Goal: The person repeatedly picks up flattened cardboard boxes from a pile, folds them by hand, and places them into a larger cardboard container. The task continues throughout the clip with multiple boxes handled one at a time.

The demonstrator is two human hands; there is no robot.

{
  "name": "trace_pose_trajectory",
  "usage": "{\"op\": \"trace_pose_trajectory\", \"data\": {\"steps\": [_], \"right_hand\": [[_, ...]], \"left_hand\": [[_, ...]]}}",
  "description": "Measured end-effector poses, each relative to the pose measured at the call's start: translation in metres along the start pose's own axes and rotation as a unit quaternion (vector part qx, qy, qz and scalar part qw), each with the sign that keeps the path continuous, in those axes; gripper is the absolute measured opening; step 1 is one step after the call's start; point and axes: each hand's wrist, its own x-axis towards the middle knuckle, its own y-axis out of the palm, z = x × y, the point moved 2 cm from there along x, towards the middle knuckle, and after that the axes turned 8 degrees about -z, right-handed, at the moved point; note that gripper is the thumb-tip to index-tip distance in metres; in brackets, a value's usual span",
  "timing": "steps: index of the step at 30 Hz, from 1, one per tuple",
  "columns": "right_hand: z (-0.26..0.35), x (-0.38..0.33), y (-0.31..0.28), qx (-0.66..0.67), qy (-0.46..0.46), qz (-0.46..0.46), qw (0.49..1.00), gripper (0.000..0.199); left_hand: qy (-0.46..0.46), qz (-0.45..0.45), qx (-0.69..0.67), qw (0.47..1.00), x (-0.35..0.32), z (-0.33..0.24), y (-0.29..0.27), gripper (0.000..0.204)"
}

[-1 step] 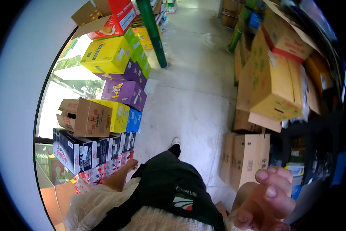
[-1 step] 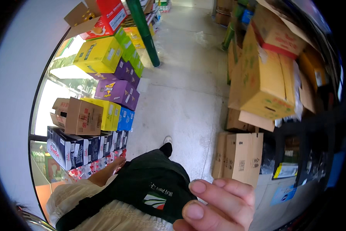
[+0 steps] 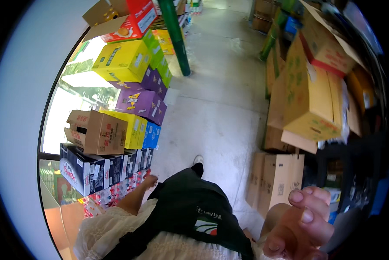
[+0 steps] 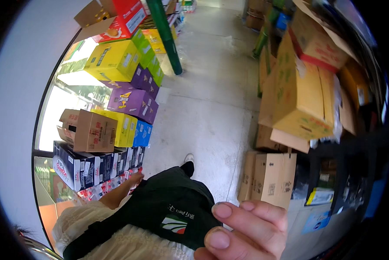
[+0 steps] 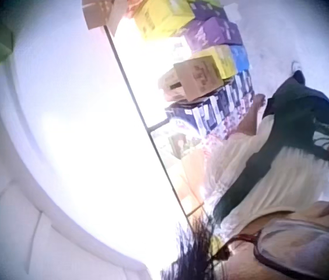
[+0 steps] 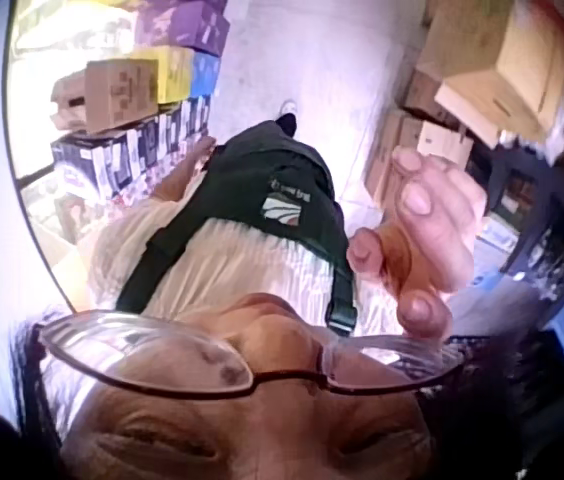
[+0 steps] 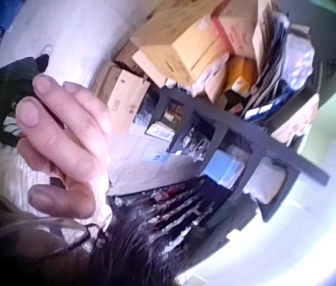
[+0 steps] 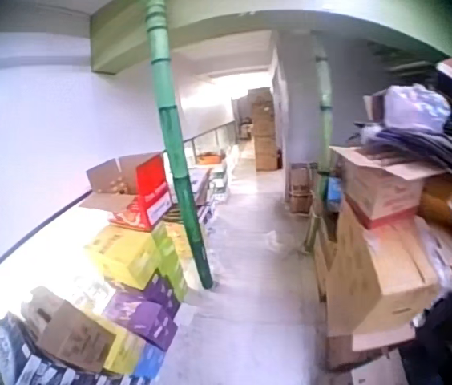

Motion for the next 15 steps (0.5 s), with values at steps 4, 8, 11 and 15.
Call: {"op": "trace_pose_trajectory", "data": {"steps": [4,8,11,15], "right_hand": [[-0.054,0.062,0.038,0.053,-0.058,0.045,0.996,0.077],[-0.109,0.114,0.082,0.114,-0.077,0.029,0.99,0.079],[-0.16,0.159,0.068,0.158,-0.003,0.207,0.966,0.077],[-0.25,0.171,0.105,0.033,-0.045,0.002,0.998,0.033]], "left_hand": [[0.116,-0.008,0.007,0.993,0.038,-0.143,0.024,0.03],[0.185,-0.002,0.014,0.983,0.066,-0.27,0.047,0.033],[0.217,0.009,0.034,0.976,0.089,-0.35,0.061,0.031],[0.172,0.059,-0.024,0.983,0.146,-0.409,0.104,0.027]]}}
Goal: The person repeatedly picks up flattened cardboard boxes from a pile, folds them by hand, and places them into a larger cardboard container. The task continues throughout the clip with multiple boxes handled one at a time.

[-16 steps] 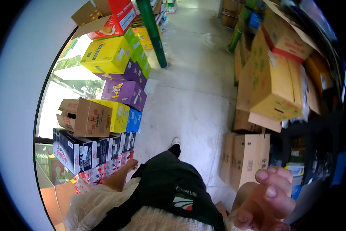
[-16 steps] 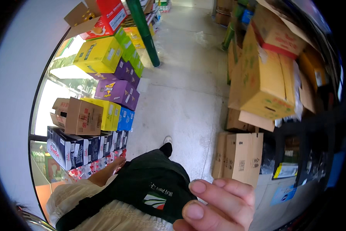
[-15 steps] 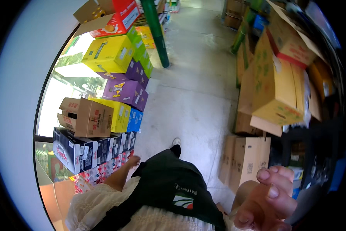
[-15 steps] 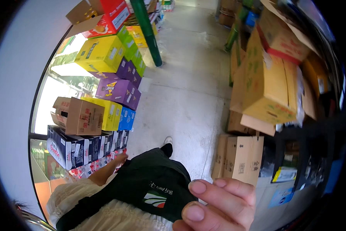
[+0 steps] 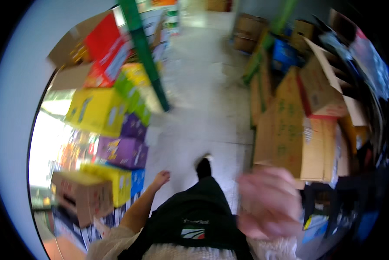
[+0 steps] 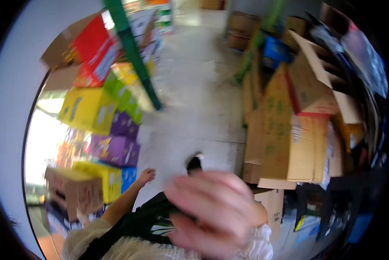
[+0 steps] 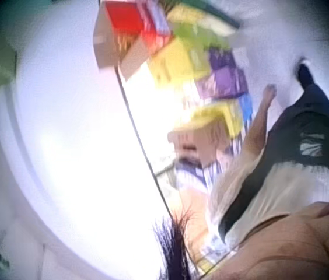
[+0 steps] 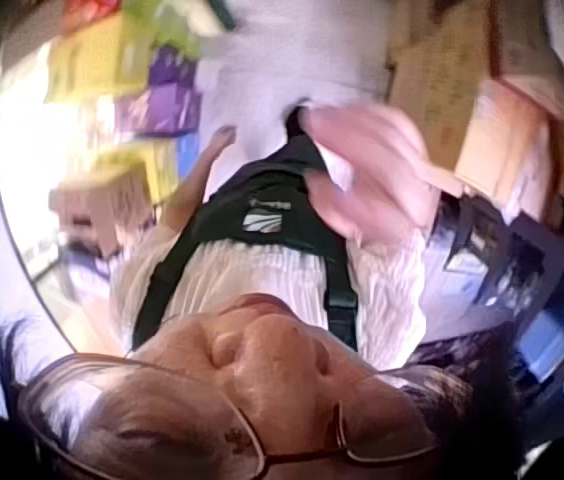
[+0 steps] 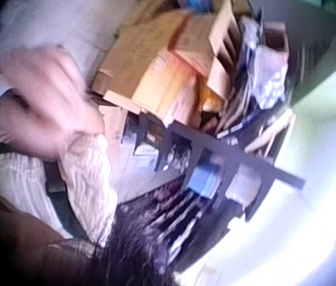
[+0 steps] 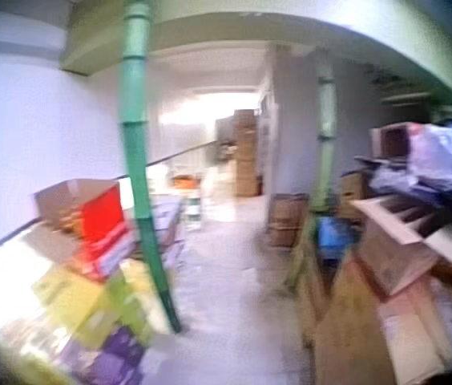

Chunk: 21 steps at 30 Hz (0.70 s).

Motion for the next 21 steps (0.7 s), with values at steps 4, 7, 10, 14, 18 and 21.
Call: {"op": "trace_pose_trajectory", "data": {"steps": [4,7,10,14,18,21], "right_hand": [[-0.131,-0.011,0.01,-0.073,0.059,0.039,0.995,0.028],[-0.211,-0.02,-0.014,-0.174,0.108,0.051,0.977,0.024],[-0.269,-0.022,-0.038,-0.204,0.154,0.008,0.967,0.023],[-0.305,0.0,-0.061,-0.228,0.18,-0.03,0.956,0.023],[-0.318,0.014,-0.092,-0.307,0.151,-0.08,0.936,0.022],[-0.312,0.014,-0.118,-0.404,0.127,-0.123,0.898,0.023]], "left_hand": [[-0.084,0.016,0.042,0.995,0.084,0.052,-0.033,0.016],[-0.004,0.097,0.162,0.982,0.097,0.061,-0.069,0.007],[0.111,0.179,0.379,0.901,0.114,0.011,-0.078,0.009],[0.294,0.286,0.521,0.749,0.188,-0.069,-0.052,0.012],[0.443,0.355,0.523,0.635,0.289,-0.172,0.004,0.016],[0.136,0.326,0.326,0.877,0.357,-0.277,0.074,0.017]]}}
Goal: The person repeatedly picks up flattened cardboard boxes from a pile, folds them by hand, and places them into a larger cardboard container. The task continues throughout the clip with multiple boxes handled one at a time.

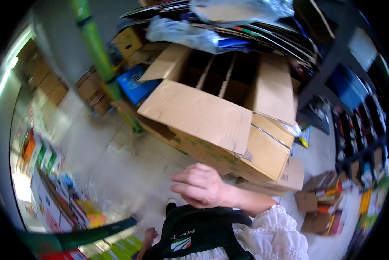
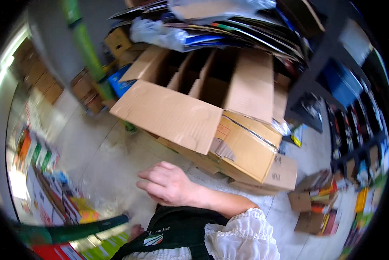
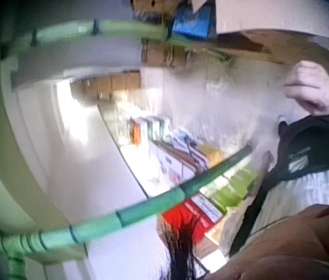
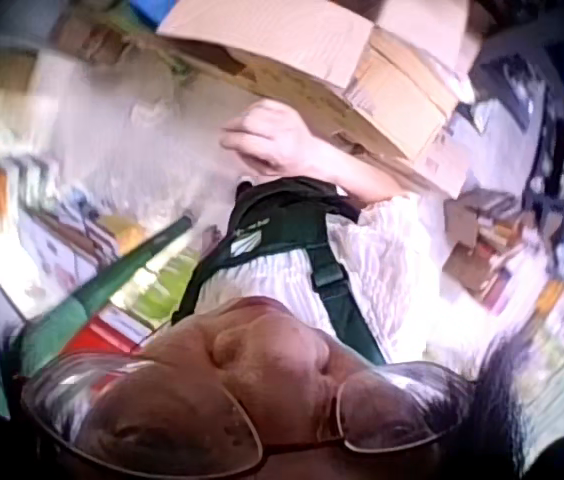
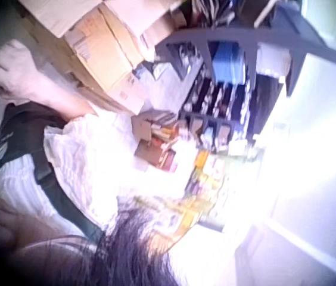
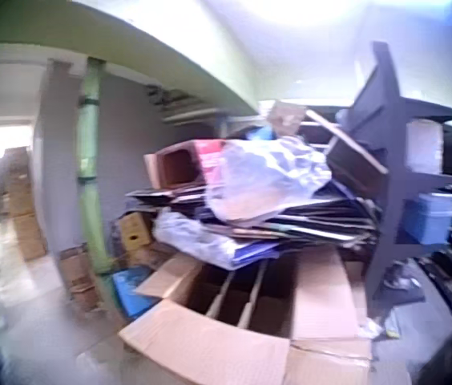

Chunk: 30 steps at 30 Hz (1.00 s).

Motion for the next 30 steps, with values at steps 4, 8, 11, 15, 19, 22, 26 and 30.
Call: {"op": "trace_pose_trajectory", "data": {"steps": [4,8,11,15,19,22,26,30], "right_hand": [[0.005,0.01,-0.047,-0.189,0.052,-0.05,0.979,0.025],[0.026,0.009,-0.07,-0.321,0.123,-0.123,0.931,0.028],[0.044,0.012,-0.063,-0.381,0.145,-0.168,0.897,0.028],[0.05,0.018,-0.047,-0.429,0.158,-0.134,0.879,0.028],[0.064,0.009,-0.051,-0.48,0.185,-0.135,0.847,0.027],[0.08,-0.016,-0.072,-0.528,0.237,-0.166,0.798,0.025],[0.104,-0.095,-0.126,-0.511,0.375,-0.338,0.696,0.014],[0.113,-0.204,-0.183,-0.358,0.465,-0.544,0.6,0.009]], "left_hand": [[-0.088,-0.06,-0.113,0.988,0.12,-0.154,-0.057,0.011],[0.061,-0.036,-0.037,0.997,0.209,-0.294,-0.068,0.012],[0.143,0.073,-0.002,0.987,0.251,-0.358,-0.042,0.015],[0.129,0.16,-0.018,0.978,0.237,-0.385,0.021,0.017],[0.04,0.271,0.018,0.962,0.235,-0.33,0.065,0.021],[-0.022,0.309,0.091,0.946,0.214,-0.295,0.073,0.022],[-0.071,0.358,0.14,0.92,0.184,-0.274,0.079,0.023],[-0.064,0.33,0.232,0.913,0.167,-0.279,0.099,0.025]]}}
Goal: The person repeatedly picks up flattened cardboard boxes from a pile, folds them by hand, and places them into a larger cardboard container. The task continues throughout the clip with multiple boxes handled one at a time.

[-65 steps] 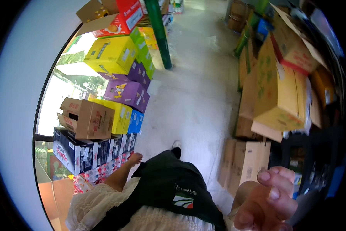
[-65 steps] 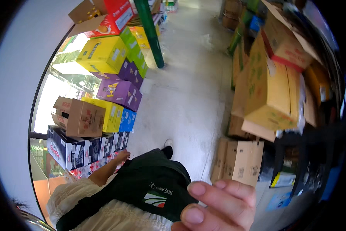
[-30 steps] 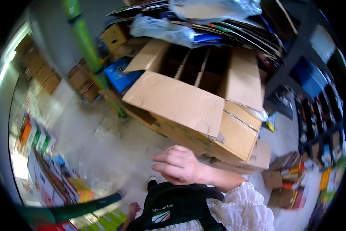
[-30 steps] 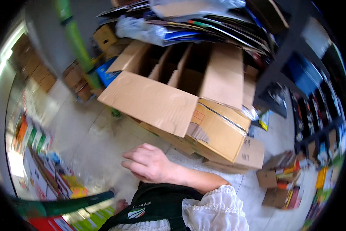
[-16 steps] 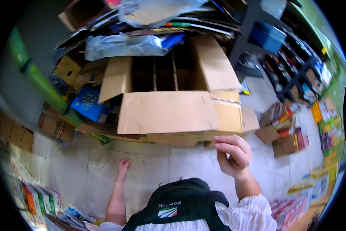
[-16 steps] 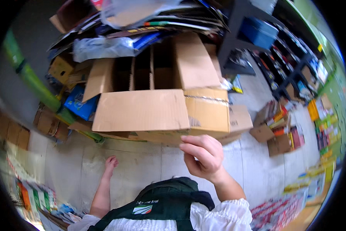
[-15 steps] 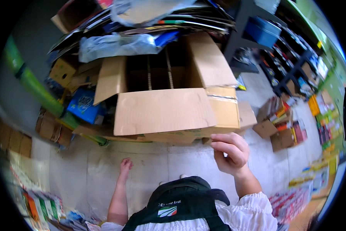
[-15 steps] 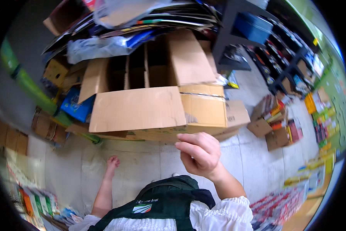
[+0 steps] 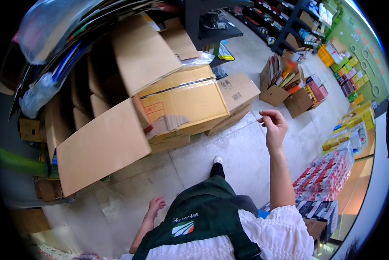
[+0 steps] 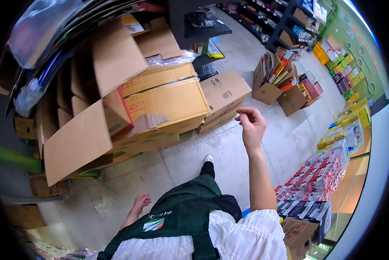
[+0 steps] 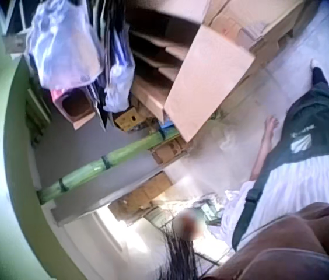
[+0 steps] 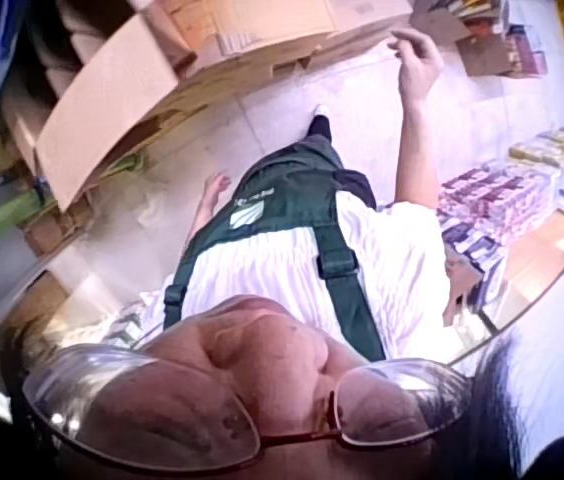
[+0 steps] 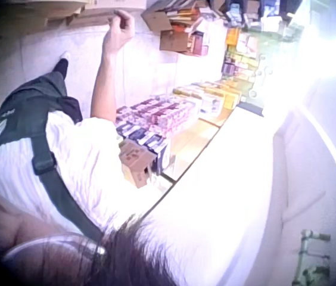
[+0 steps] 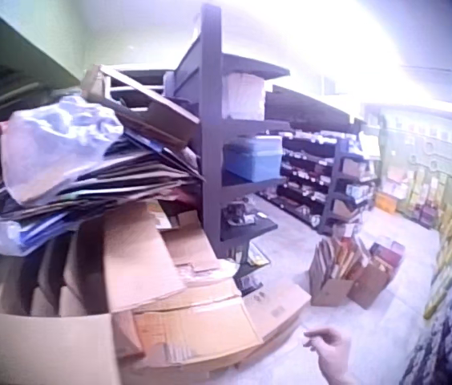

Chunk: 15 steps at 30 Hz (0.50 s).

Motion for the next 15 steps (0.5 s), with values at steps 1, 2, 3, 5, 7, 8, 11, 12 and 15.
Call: {"op": "trace_pose_trajectory", "data": {"steps": [1,2,3,5,7,8,11,12,15], "right_hand": [[-0.021,0.012,-0.007,0.025,0.053,-0.006,0.998,0.009],[-0.042,0.023,-0.013,0.017,0.074,0.001,0.997,0.01],[-0.064,0.034,-0.02,0.01,0.095,0.007,0.995,0.01],[-0.109,0.057,-0.029,0.015,0.113,0.036,0.993,0.011],[-0.149,0.069,-0.028,-0.025,0.143,0.119,0.982,0.013],[-0.153,0.072,-0.021,-0.052,0.13,0.187,0.972,0.015],[-0.212,0.068,-0.021,-0.155,0.159,0.391,0.893,0.026],[-0.215,0.076,-0.026,-0.149,0.161,0.408,0.886,0.026],[-0.228,0.1,-0.051,-0.137,0.196,0.447,0.862,0.027]], "left_hand": [[-0.003,-0.014,0.003,1.0,0.004,-0.005,0.004,0.026],[-0.006,-0.028,0.006,1.0,0.008,-0.01,0.011,0.026],[-0.01,-0.042,0.019,0.999,0.011,-0.021,0.023,0.026],[-0.005,-0.053,0.036,0.998,0.02,-0.047,0.057,0.026],[-0.015,-0.059,0.054,0.997,0.035,-0.067,0.099,0.027],[-0.003,-0.041,0.052,0.998,0.036,-0.083,0.13,0.027],[0.001,0.014,0.096,0.995,0.045,-0.143,0.249,0.028],[0.003,0.044,0.127,0.991,0.052,-0.167,0.289,0.028],[0.148,0.121,0.277,0.942,0.09,-0.22,0.397,0.028]]}}
